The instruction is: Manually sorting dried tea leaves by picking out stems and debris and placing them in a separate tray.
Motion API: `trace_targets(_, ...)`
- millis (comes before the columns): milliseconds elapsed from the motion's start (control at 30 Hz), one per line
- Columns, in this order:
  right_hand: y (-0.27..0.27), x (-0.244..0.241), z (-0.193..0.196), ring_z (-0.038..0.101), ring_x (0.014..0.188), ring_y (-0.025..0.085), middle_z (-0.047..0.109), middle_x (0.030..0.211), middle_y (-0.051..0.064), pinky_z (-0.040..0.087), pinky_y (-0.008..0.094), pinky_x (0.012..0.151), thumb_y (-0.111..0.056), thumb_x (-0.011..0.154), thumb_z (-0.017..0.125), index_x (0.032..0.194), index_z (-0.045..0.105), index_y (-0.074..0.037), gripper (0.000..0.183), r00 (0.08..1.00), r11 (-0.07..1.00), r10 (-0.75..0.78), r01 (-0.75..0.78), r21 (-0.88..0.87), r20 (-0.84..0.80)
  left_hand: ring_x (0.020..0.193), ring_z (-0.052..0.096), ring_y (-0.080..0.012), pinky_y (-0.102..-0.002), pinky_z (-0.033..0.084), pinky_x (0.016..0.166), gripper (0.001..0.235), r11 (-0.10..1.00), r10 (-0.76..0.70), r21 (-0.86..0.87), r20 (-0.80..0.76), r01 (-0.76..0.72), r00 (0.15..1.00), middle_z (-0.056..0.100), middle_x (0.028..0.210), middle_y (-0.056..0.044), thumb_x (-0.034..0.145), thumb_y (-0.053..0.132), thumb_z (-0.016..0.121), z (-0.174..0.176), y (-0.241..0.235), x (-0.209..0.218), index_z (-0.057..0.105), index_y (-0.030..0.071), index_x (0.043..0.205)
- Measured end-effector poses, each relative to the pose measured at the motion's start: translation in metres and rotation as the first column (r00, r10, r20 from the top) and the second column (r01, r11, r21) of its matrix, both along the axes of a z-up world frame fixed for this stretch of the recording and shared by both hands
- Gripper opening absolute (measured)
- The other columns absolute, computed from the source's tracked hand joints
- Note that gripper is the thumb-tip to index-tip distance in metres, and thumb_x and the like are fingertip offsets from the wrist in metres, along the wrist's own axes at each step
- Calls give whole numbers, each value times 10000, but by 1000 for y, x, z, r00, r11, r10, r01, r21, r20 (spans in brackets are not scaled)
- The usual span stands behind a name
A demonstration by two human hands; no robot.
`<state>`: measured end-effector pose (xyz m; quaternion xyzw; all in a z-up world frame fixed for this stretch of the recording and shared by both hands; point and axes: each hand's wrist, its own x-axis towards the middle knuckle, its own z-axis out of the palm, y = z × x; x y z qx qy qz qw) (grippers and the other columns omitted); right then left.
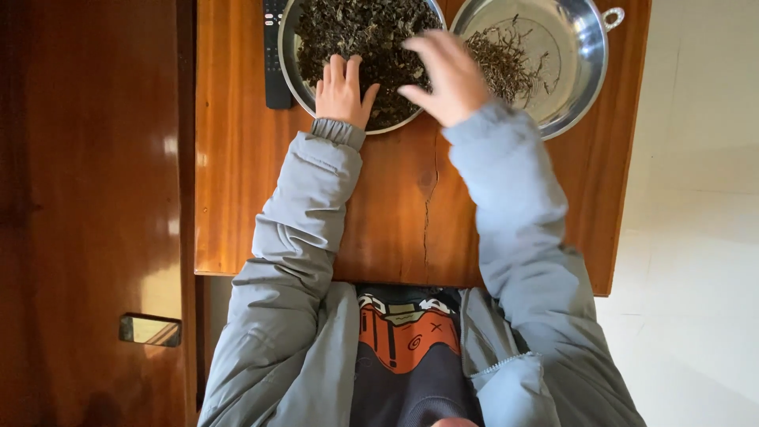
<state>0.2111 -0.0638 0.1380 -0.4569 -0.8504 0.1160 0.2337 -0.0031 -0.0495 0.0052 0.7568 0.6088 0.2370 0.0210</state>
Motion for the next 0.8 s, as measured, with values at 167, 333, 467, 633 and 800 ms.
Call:
trace_targets(167,50,-49,-37,328,1420,467,291,1589,192,382,635,1151,-115,734,960,1511,474,-86,917,958,995,57,-32,-96,280,1064,560,-354,-497,552,761,512,1000,14,-11,32,-14,999,507,1203,-129,939,375,739,5,-2,1,537,93,1316)
trace_targets(333,68,-51,-62,346,1375,541,338,1583,197,336,678,1141,-128,741,935,1518,487,-157,898,908,991,106,-65,-116,404,1080,559,-381,-513,547,818,444,1000,19,-26,148,-15,989,503,1224,-144,926,195,638,7,0,0,479,71,1321)
trace_targets(467,68,-50,-67,498,1127,399,521,1343,141,467,583,908,-154,690,959,1369,634,-144,752,912,992,67,-106,73,405,1074,563,-377,-528,572,847,468,998,-1,-52,302,18,953,499,1230,-163,911,79,573,4,1,-1,430,27,1354)
trace_targets(633,66,-54,-67,546,1003,363,551,1212,112,553,523,791,-22,678,913,1222,686,-118,598,934,980,73,-132,147,349,1145,620,-344,-523,573,865,446,997,-13,-59,513,51,858,463,1215,-156,932,22,534,12,2,-5,404,65,1356)
trace_targets(800,61,-58,-54,661,892,314,675,996,125,545,468,800,117,835,788,1042,701,-71,293,987,990,140,-138,35,-82,769,603,-153,-316,554,699,358,999,-38,12,742,42,670,620,1239,-105,989,20,553,-4,12,-7,468,60,1334)
